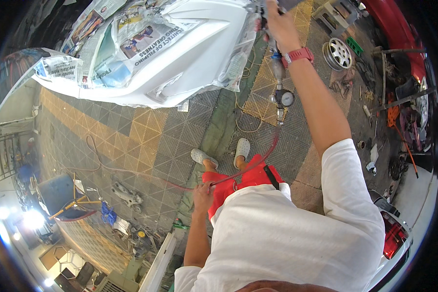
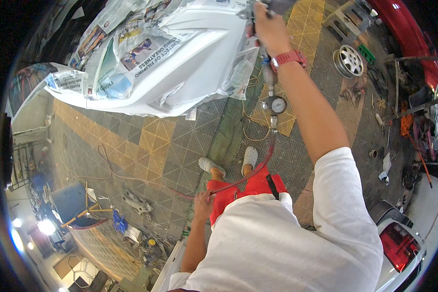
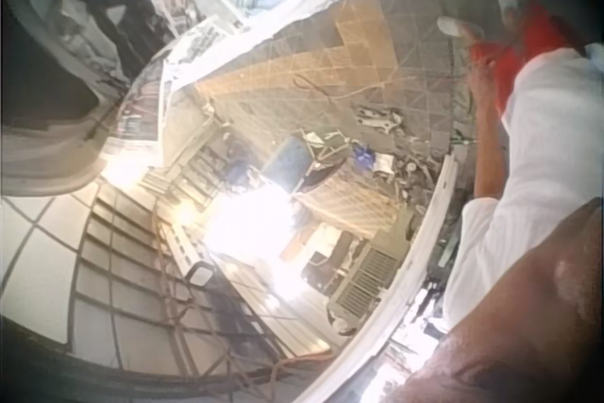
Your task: The person uses a spray gun to apply white paint to the side of a car. The vehicle is partially masked with newspaper and tape to protect adjacent areas. The person moves along the side of the car, applying paint in steady, overlapping strokes to ensure even coverage.
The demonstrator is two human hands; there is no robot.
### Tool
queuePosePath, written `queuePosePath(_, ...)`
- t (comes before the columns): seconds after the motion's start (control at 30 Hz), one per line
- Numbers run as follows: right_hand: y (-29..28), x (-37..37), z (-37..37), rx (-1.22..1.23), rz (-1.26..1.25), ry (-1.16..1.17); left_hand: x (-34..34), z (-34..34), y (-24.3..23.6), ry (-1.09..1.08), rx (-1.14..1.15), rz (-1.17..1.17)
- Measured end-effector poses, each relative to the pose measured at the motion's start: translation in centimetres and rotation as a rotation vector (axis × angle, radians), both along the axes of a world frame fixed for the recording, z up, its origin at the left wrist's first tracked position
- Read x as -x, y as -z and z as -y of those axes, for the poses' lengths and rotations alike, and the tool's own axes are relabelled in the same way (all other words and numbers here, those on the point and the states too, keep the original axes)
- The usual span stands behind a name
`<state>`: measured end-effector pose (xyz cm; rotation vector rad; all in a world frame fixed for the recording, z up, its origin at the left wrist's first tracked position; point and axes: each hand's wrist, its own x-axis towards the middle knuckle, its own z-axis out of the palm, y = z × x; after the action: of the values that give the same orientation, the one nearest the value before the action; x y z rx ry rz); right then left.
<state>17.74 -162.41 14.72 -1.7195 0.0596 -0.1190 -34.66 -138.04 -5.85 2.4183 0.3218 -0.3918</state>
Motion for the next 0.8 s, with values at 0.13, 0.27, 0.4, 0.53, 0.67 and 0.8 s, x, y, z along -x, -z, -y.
queuePosePath(0.13, -2.6, -0.9, -3.8, -0.032, -0.106, -0.112, -0.8, 0.7, -0.9, 0.010, 0.038, 0.014)
queuePosePath(0.27, -5.2, -1.7, -4.9, -0.165, -0.177, -0.173, -1.4, 1.2, -1.8, 0.007, 0.068, 0.088)
queuePosePath(0.4, -3.3, -4.7, -3.1, -0.205, -0.123, -0.087, -1.6, 1.6, -2.1, -0.033, 0.049, 0.086)
queuePosePath(0.53, 6.6, -10.9, 5.4, 0.008, -0.045, 0.250, -2.5, 1.7, -2.9, -0.004, 0.051, 0.077)
queuePosePath(0.67, 6.6, -6.1, 7.1, -0.091, -0.117, 0.219, -2.0, 1.9, -2.1, 0.013, 0.039, 0.084)
queuePosePath(0.8, 8.6, -1.5, 7.3, 0.026, -0.006, 0.220, -2.0, 2.7, -1.4, 0.059, -0.033, -0.028)
